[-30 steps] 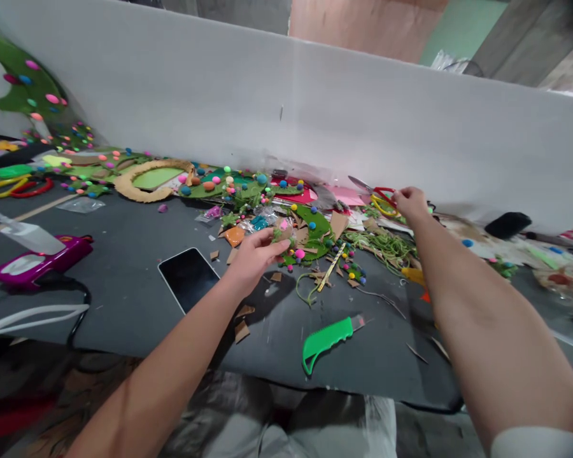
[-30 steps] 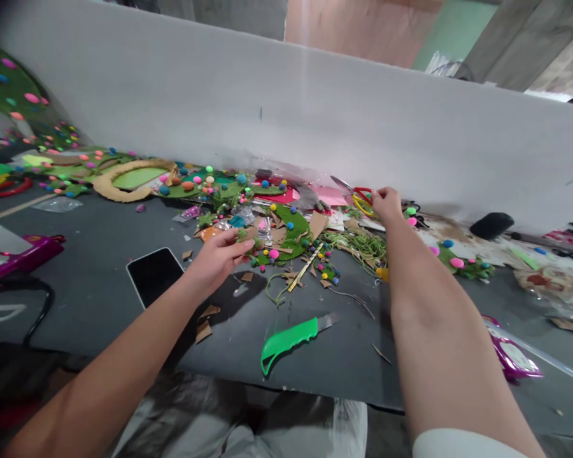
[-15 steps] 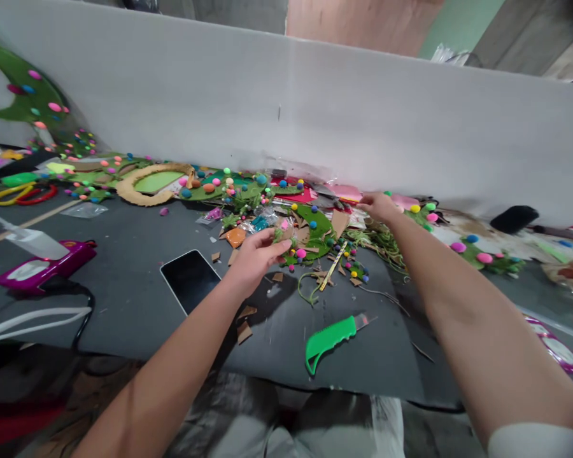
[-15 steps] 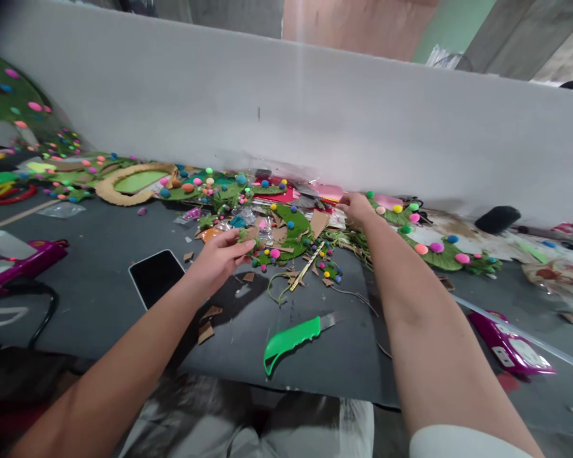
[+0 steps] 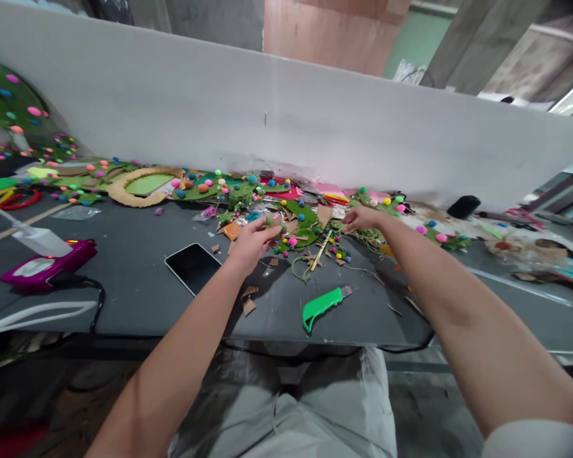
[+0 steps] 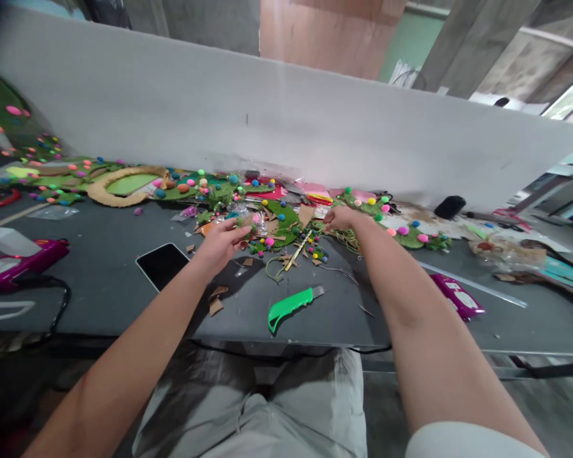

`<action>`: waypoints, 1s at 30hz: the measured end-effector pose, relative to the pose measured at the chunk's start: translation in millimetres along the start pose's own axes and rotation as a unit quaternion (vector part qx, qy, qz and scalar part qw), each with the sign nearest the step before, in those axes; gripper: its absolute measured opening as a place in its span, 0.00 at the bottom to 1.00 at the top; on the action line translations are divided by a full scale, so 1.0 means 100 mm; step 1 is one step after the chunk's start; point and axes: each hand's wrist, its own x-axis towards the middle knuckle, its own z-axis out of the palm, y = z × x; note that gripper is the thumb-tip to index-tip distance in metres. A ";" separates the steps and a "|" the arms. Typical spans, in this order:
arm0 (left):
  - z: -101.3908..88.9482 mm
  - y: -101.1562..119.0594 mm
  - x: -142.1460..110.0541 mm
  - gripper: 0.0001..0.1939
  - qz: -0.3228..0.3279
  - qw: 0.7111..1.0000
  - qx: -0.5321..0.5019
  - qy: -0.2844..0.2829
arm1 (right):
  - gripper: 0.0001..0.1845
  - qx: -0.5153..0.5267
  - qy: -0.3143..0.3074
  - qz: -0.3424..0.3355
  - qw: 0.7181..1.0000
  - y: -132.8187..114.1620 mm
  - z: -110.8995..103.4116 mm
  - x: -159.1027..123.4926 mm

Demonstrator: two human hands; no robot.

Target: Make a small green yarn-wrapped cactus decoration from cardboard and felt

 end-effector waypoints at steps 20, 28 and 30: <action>-0.03 -0.03 0.02 0.17 0.003 0.999 0.039 0.004 | 0.04 0.148 0.198 0.050 0.968 -0.16 0.10 -0.15; -0.05 -0.04 0.04 0.17 0.002 1.000 0.027 -0.009 | 0.04 0.366 0.365 0.119 0.847 -0.02 -0.54 -0.18; -0.07 -0.06 0.06 0.16 0.002 1.000 0.020 -0.010 | 0.08 0.474 0.409 0.112 0.772 -0.04 -0.75 -0.21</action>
